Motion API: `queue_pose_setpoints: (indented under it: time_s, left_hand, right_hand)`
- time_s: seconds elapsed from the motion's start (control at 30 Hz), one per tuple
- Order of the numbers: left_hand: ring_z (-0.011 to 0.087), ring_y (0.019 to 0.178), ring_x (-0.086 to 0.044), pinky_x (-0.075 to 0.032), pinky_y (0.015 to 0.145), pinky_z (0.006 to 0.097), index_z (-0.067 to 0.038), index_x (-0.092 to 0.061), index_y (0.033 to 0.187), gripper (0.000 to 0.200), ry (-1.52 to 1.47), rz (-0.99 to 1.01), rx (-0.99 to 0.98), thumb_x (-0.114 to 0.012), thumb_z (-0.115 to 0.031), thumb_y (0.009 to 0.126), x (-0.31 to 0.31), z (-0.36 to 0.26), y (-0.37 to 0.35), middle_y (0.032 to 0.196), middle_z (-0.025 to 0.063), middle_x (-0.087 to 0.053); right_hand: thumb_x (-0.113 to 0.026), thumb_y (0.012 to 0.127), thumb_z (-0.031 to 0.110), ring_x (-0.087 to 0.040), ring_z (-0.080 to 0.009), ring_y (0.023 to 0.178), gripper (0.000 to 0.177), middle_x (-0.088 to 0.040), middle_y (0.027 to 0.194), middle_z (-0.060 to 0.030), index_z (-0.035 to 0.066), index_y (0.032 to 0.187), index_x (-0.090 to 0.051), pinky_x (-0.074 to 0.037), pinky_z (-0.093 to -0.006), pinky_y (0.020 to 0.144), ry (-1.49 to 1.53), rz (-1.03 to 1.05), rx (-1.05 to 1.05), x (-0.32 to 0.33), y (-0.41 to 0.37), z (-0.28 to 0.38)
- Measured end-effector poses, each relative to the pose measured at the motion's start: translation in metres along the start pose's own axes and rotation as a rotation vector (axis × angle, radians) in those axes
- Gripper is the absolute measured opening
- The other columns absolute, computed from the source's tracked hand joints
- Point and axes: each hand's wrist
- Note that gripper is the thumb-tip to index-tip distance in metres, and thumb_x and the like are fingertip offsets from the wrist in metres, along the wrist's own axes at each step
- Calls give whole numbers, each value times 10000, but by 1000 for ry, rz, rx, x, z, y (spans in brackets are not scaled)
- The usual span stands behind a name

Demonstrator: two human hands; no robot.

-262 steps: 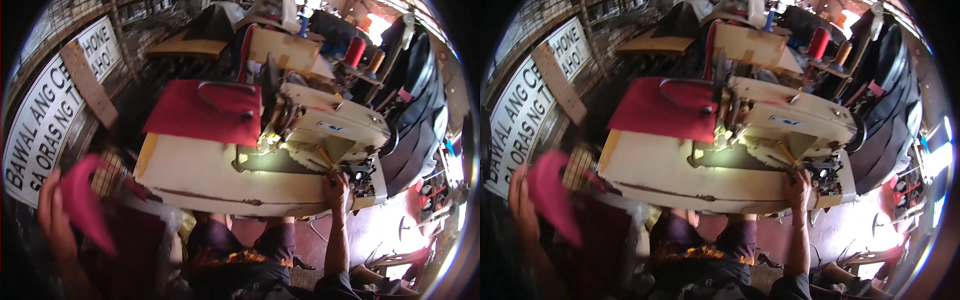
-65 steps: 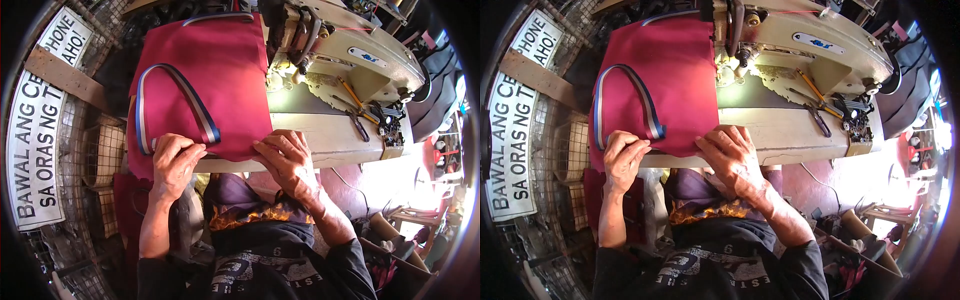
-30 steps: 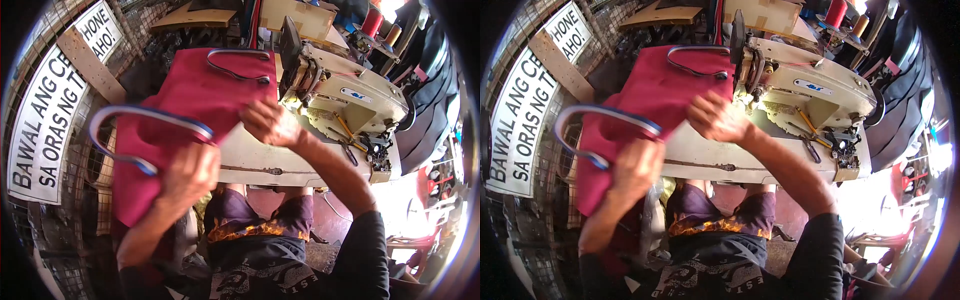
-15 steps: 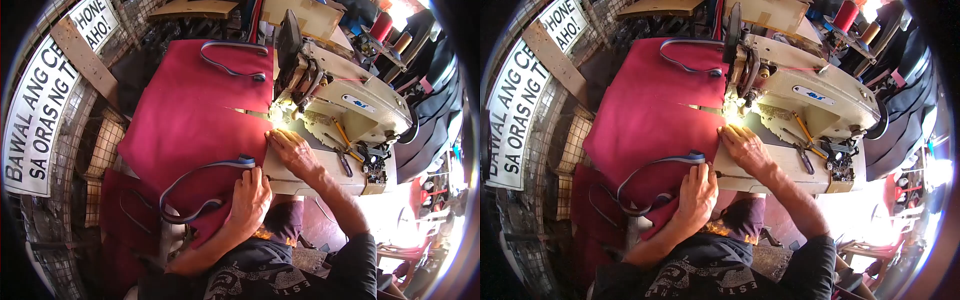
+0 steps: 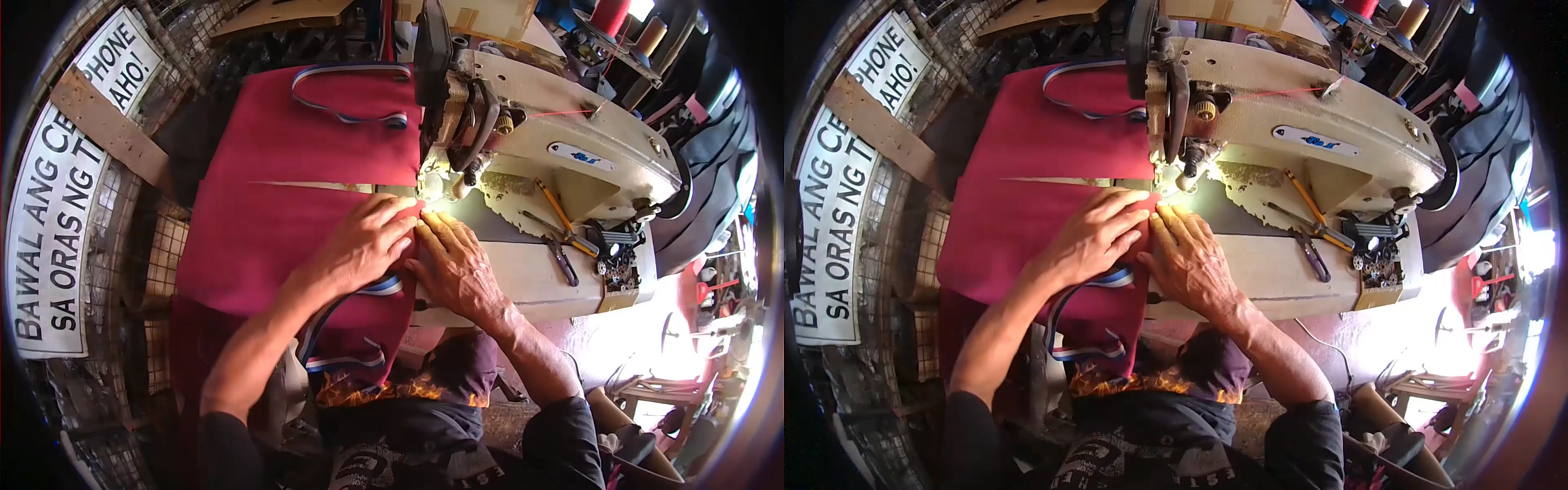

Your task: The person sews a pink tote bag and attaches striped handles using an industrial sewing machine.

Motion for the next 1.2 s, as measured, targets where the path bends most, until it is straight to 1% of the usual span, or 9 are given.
queue_pose_setpoints:
  time_s: [0.07,0.17,0.27,0.43,0.63,0.73,0.97,1.17,1.2]
  left_hand:
    - [310,1280,-556,-405,1145,480,-4,-654,1268,349,44,11,-81,-663,-139,947,-14,19,8,1373,129,-606]
    - [305,1311,-534,-358,1172,516,-12,-602,1352,434,50,1,-76,-658,-148,944,-20,28,7,1427,127,-575]
    - [305,1294,-526,-407,1118,464,7,-594,1329,455,152,20,-112,-676,-201,933,-18,29,9,1422,138,-569]
    - [301,1276,-512,-410,1082,468,-3,-594,1318,466,131,92,-107,-675,-221,914,-13,36,16,1437,127,-550]
    - [300,1237,-547,-442,1050,446,-3,-619,1293,452,91,78,-107,-701,-197,893,-12,40,21,1415,124,-586]
    - [299,1233,-563,-454,1039,438,6,-634,1274,443,54,70,-103,-715,-188,884,-13,41,23,1402,129,-610]
    - [296,1254,-560,-453,1046,442,6,-653,1258,428,55,76,-119,-716,-205,892,-14,47,26,1393,126,-623]
    - [293,1236,-562,-457,1037,445,-10,-658,1258,417,93,21,-125,-707,-216,898,-18,51,27,1383,118,-620]
    - [293,1227,-564,-459,1034,445,-10,-658,1256,415,87,12,-130,-705,-214,897,-19,50,27,1374,116,-621]
  right_hand:
    - [-748,892,305,-546,-388,1308,610,-580,1402,-236,-60,1348,-571,-405,-487,1131,-13,-1,19,1,6,-9]
    - [-740,895,336,-530,-363,1334,633,-566,1437,-220,-43,1369,-559,-380,-485,1141,3,63,5,5,12,-17]
    - [-709,918,378,-506,-367,1356,643,-559,1451,-217,-43,1378,-552,-364,-487,1139,12,114,-6,7,14,-19]
    - [-688,937,387,-523,-376,1316,656,-568,1429,-227,-52,1398,-531,-354,-491,1139,40,141,-40,11,19,-17]
    - [-683,941,374,-543,-361,1282,639,-582,1385,-232,-54,1389,-526,-359,-492,1128,62,198,-98,12,23,-17]
    - [-686,939,361,-553,-347,1260,627,-590,1367,-220,-54,1382,-529,-368,-489,1118,64,134,-59,10,21,-19]
    - [-680,945,339,-553,-331,1241,606,-594,1335,-189,-41,1395,-535,-382,-470,1106,59,160,-118,11,23,-18]
    - [-796,852,333,-540,-377,1275,648,-577,1351,-196,21,1378,-582,-419,-509,1084,-7,33,-97,24,-3,-27]
    - [-865,780,235,-514,-403,1329,682,-565,1386,-195,54,1381,-598,-411,-532,1109,-12,-54,-207,42,-18,-28]
Point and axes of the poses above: each hand's wrist, its own y-axis towards the middle knuckle, its own x-axis out of the back of the hand, z = x × y
